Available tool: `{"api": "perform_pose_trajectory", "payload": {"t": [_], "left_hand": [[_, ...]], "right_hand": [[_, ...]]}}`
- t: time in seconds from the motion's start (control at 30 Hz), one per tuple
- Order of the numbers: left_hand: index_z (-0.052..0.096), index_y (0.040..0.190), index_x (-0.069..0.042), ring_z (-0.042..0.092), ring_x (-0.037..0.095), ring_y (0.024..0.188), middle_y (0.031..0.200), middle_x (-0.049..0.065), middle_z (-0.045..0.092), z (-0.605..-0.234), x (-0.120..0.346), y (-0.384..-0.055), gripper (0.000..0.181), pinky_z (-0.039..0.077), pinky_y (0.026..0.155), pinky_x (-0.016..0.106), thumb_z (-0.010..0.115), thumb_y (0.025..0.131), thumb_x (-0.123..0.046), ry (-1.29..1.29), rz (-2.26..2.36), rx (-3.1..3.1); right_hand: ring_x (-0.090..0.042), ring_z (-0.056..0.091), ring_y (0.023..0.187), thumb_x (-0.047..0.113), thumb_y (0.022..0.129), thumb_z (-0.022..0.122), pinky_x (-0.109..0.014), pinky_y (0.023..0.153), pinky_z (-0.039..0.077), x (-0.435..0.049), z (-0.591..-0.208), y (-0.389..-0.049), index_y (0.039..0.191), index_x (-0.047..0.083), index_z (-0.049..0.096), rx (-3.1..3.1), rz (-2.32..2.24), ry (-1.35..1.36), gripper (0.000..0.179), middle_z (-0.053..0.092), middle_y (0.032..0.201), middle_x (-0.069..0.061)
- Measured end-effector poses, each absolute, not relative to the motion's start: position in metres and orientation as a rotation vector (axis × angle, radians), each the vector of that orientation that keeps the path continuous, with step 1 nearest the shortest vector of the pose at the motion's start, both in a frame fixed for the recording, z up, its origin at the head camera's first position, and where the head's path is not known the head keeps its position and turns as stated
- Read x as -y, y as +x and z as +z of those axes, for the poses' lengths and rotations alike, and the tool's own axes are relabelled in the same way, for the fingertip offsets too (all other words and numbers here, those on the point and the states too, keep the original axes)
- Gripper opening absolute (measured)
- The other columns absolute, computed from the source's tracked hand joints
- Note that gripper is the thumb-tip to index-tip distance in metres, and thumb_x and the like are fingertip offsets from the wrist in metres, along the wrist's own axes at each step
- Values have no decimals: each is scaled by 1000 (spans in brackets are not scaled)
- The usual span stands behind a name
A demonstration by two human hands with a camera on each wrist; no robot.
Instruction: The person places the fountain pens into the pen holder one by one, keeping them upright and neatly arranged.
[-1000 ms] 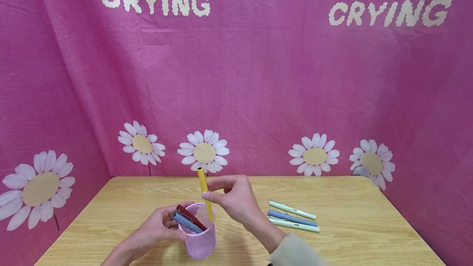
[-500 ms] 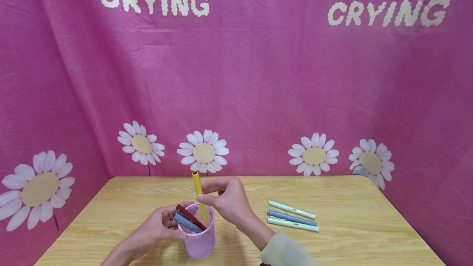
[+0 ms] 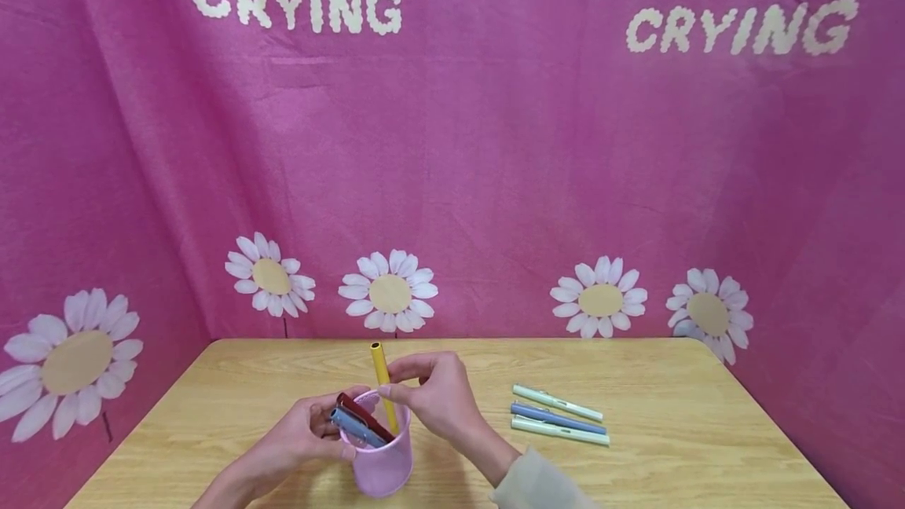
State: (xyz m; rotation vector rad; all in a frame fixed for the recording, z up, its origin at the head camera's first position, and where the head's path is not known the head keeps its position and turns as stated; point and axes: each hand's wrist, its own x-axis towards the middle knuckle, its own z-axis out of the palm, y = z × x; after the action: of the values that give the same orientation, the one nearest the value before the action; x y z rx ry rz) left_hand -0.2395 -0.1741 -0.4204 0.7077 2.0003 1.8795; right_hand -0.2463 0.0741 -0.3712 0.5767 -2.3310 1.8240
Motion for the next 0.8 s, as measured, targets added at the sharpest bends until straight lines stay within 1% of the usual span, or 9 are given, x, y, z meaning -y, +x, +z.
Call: {"api": "perform_pose_trajectory", "payload": {"t": [0.13, 0.2, 0.37, 0.47, 0.6, 0.7, 0.8], "left_hand": [[46, 153, 9, 67, 26, 117, 134, 23, 67, -420, 174, -239, 72, 51, 102, 31, 81, 92, -4, 711, 1876, -2016], [46, 153, 8, 67, 26, 117, 133, 23, 68, -420, 174, -238, 72, 50, 104, 34, 81, 92, -4, 716, 1874, -2025], [46, 154, 7, 67, 26, 118, 134, 22, 67, -420, 175, -239, 72, 48, 108, 42, 81, 92, -5, 700, 1865, -2034], [45, 154, 8, 66, 28, 120, 138, 22, 65, -420, 174, -239, 72, 46, 109, 43, 81, 92, -5, 688, 1870, -2018], [43, 154, 11, 65, 28, 122, 142, 24, 62, -421, 174, -239, 74, 47, 108, 37, 81, 92, -4, 693, 1890, -1985], [42, 154, 12, 66, 27, 120, 141, 26, 61, -421, 173, -239, 75, 50, 103, 31, 80, 92, -3, 727, 1905, -1964], [42, 154, 12, 67, 25, 118, 142, 28, 60, -421, 173, -240, 73, 52, 100, 29, 80, 92, -2, 768, 1913, -1947]], "right_hand": [[-17, 65, 95, 9, 81, 90, -40, 85, 50, -75, -375, -246, 100, 4, 83, 2358, 1787, 576, 21, 80, 94, -3], [-17, 65, 96, 10, 81, 90, -42, 87, 50, -75, -376, -247, 100, 5, 83, 2370, 1763, 581, 21, 80, 94, -2], [-17, 65, 94, 10, 81, 90, -39, 84, 51, -75, -378, -246, 99, 5, 83, 2380, 1737, 593, 21, 80, 93, -2], [-17, 65, 95, 10, 81, 91, -39, 84, 52, -75, -380, -246, 99, 6, 84, 2386, 1734, 588, 20, 80, 93, -1], [-17, 64, 96, 9, 81, 90, -40, 85, 51, -75, -383, -246, 97, 8, 84, 2382, 1732, 599, 18, 79, 91, 0], [-17, 64, 97, 9, 81, 90, -41, 85, 51, -75, -384, -246, 97, 8, 84, 2383, 1718, 611, 17, 79, 90, 1], [-17, 64, 97, 9, 81, 90, -39, 85, 51, -75, -385, -246, 97, 9, 84, 2396, 1694, 617, 17, 79, 89, 2]]}}
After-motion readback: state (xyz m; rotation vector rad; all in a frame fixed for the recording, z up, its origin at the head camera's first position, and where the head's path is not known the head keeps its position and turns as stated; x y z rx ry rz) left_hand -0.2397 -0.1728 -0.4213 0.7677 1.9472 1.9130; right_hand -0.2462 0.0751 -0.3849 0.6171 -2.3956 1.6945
